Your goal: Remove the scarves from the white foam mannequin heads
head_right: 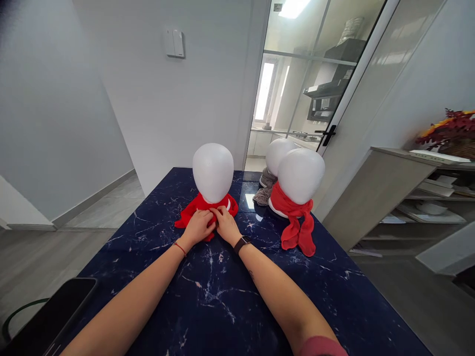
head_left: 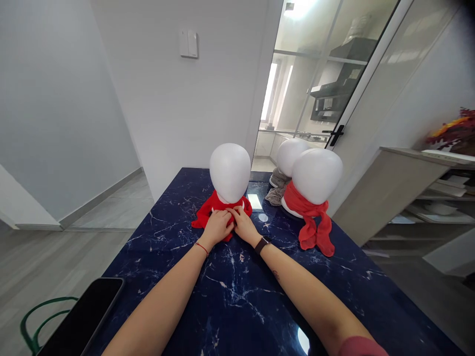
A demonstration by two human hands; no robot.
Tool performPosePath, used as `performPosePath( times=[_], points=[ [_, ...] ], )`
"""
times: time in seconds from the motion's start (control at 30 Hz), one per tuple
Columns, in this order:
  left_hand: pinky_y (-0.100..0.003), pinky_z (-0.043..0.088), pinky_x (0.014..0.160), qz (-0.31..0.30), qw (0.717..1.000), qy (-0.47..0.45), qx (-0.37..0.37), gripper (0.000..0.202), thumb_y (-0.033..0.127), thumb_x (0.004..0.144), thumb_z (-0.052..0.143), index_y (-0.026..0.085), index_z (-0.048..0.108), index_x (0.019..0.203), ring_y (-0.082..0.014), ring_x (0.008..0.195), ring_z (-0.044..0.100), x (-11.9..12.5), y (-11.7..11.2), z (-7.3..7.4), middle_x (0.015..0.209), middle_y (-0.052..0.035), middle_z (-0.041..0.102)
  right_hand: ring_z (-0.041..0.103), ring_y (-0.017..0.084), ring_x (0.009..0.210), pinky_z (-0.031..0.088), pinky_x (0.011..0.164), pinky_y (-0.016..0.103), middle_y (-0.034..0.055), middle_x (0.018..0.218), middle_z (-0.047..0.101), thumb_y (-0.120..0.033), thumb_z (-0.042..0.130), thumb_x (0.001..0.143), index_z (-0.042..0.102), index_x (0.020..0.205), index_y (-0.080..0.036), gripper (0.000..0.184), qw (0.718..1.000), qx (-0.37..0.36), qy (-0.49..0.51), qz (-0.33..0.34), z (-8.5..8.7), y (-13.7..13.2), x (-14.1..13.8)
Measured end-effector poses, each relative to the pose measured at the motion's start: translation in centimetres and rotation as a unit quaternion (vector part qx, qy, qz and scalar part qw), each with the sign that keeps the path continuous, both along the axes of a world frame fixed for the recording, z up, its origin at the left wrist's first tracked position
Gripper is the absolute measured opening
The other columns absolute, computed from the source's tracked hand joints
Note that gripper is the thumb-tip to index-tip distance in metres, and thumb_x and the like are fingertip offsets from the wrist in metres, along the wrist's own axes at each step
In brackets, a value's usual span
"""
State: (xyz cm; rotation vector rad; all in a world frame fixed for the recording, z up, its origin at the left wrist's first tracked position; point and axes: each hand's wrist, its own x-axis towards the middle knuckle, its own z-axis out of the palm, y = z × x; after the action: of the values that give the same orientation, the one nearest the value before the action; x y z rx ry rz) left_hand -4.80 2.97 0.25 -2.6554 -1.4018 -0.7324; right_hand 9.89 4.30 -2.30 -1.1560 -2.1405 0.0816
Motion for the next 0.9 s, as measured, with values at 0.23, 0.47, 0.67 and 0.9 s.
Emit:
performPosePath(
  times=[0.23,0.47,0.67,0.9],
  points=[
    [-0.033,0.043,0.084,0.018,0.992,-0.121,-0.012,0.021,0.020,0.087,0.037,0.019,0.057,0.082,-0.0171,0.082,0.057,0.3,-0.4,-0.2,0.086,-0.0053,0.062,0.055,0.019,0.098,0.048,0.088,0.034,0.0084,0.112,0.049,-0.006,0.044,0.076,0.059,0.104,-0.020,0.035,0.997,-0.015,0.075,-0.001,0.1,0.1,0.2],
    [-0.060,0.012,0.106,0.236,0.967,-0.081,0.051,0.028,0.024,0.085,0.040,0.020,0.065,0.074,-0.0285,0.102,0.050,-0.7,0.2,-0.2,0.085,-0.0081,0.067,0.055,0.021,0.091,0.048,0.083,0.036,0.0082,0.104,0.052,-0.017,0.044,0.078,0.058,0.085,-0.020,0.016,0.971,0.006,0.186,-0.149,-0.3,1.0,0.6],
    [-0.058,0.020,0.102,0.336,0.933,-0.091,0.092,0.039,0.031,0.088,0.038,0.017,0.071,0.074,-0.0316,0.106,0.045,-1.0,0.4,-0.6,0.100,-0.0128,0.062,0.054,0.022,0.086,0.045,0.084,0.037,0.0100,0.094,0.052,-0.017,0.038,0.078,0.055,0.075,-0.019,0.018,0.947,-0.010,0.235,-0.219,-1.2,2.0,1.2],
    [-0.039,0.036,0.091,0.125,0.984,-0.092,0.093,0.038,0.027,0.091,0.035,0.019,0.066,0.072,-0.0216,0.087,0.050,-0.9,0.0,0.4,0.077,-0.0073,0.061,0.046,0.026,0.110,0.040,0.095,0.044,0.0133,0.113,0.048,-0.013,0.049,0.070,0.058,0.094,-0.016,0.026,0.964,0.023,0.180,-0.194,-0.5,1.1,0.6]
  ],
)
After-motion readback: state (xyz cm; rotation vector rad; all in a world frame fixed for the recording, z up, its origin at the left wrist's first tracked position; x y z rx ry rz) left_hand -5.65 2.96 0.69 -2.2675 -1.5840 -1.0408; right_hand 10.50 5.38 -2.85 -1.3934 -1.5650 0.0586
